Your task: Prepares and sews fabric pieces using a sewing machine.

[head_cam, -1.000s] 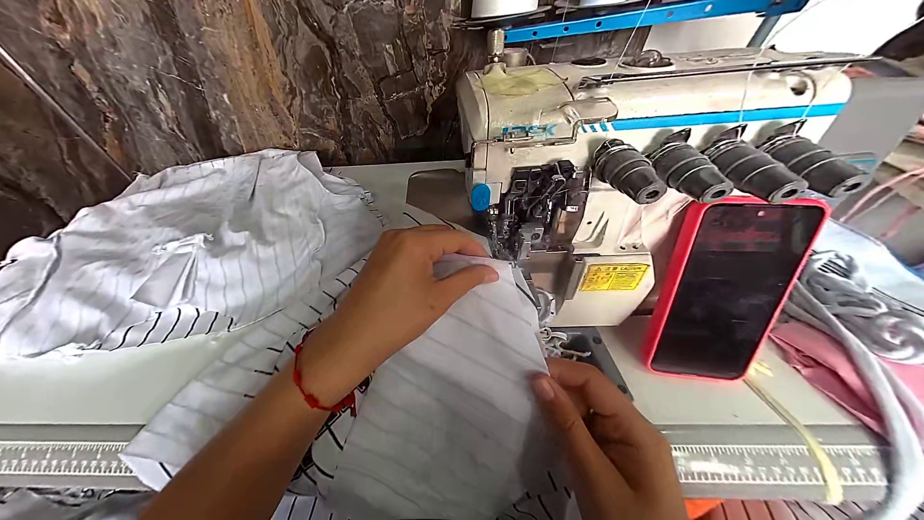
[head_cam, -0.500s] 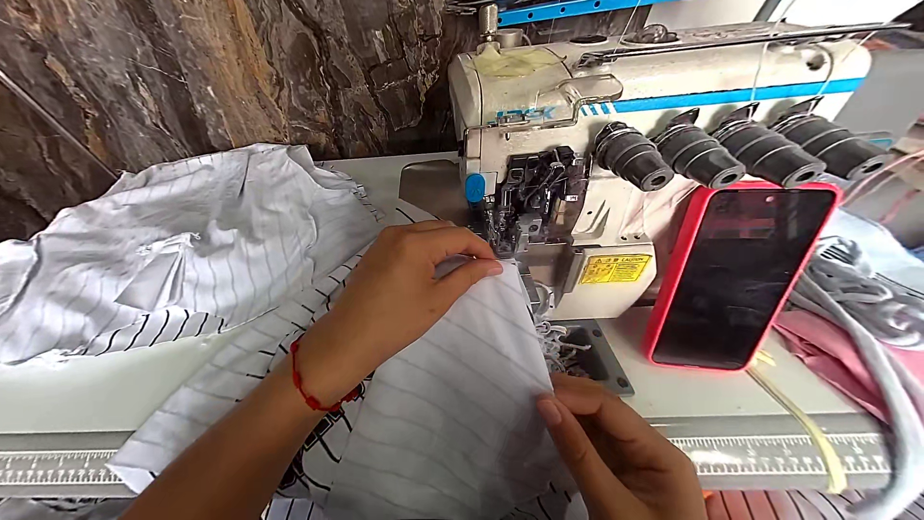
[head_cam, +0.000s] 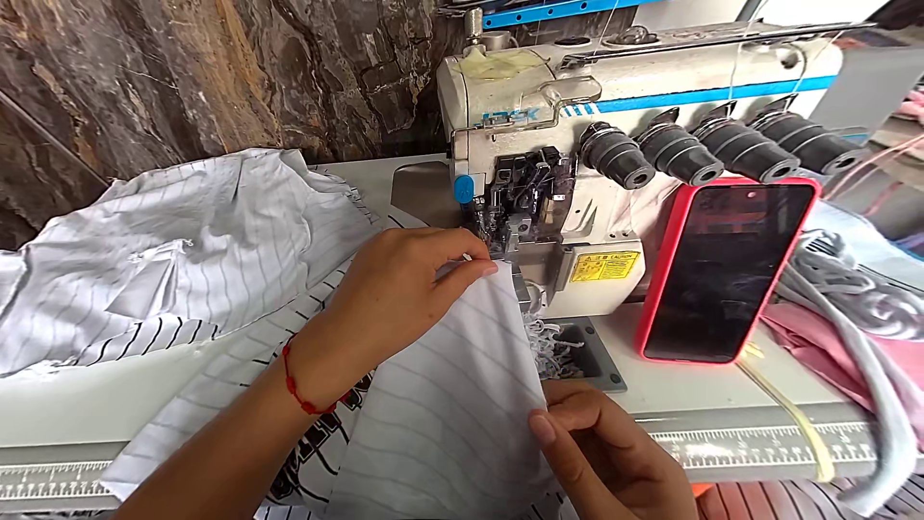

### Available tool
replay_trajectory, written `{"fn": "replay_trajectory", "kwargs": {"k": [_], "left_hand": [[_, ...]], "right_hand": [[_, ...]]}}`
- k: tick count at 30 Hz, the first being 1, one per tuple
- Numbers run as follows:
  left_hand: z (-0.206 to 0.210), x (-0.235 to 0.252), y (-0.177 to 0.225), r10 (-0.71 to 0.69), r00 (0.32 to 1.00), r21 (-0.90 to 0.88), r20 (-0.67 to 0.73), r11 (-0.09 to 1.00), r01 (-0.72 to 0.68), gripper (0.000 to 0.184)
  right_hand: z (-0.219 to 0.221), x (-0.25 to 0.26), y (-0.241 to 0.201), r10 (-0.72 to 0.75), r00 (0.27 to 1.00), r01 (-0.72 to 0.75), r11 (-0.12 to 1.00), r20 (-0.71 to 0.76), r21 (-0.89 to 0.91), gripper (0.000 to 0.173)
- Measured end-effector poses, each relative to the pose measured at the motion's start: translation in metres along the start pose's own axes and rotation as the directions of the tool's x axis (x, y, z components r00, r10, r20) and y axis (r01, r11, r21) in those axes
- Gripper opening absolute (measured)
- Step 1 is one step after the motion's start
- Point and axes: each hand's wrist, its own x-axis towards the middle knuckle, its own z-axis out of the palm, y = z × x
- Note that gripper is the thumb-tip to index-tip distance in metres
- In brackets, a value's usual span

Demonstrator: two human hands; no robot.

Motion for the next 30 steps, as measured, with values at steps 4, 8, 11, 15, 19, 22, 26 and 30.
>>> {"fn": "replay_trajectory", "kwargs": {"k": [4,8,11,15,19,22,26,30], "left_hand": [[0.0,0.0,0.001,0.004,1.0,0.04,0.019,0.999,-0.005,0.018],[0.004,0.0,0.004,0.002,1.0,0.097,0.018,0.995,-0.004,0.018],[0.007,-0.001,0.011,0.033,0.999,0.18,-0.02,0.983,-0.029,0.017],[0.015,-0.011,0.04,0.131,0.986,0.381,-0.1,0.921,-0.084,0.017],[0.03,-0.029,0.065,0.027,0.989,0.498,-0.142,0.866,0.048,0.028],[0.038,-0.039,0.07,-0.048,0.989,0.478,-0.138,0.872,0.109,0.063],[0.045,-0.036,0.062,-0.048,0.989,0.397,-0.141,0.912,0.1,0.071],[0.046,-0.032,0.062,-0.089,0.984,0.367,-0.156,0.92,0.141,0.071]], "right_hand": [[0.0,-0.001,-0.003,0.008,1.0,-0.008,1.0,0.005,-0.011,0.007],[0.001,-0.001,-0.003,0.012,1.0,-0.012,1.0,-0.008,-0.006,0.008],[0.005,-0.002,-0.006,0.079,0.996,-0.078,0.995,-0.029,0.058,0.013],[0.006,0.0,-0.014,0.2,0.979,-0.202,0.971,0.025,0.127,0.035],[0.004,-0.004,-0.009,0.181,0.983,-0.183,0.976,0.022,0.115,0.012],[0.003,-0.005,-0.01,0.177,0.984,-0.177,0.98,0.009,0.086,0.014],[0.004,-0.002,-0.012,0.161,0.985,-0.159,0.987,-0.055,0.036,0.019],[0.004,0.0,-0.014,0.144,0.986,-0.144,0.99,-0.083,0.004,0.019]]}}
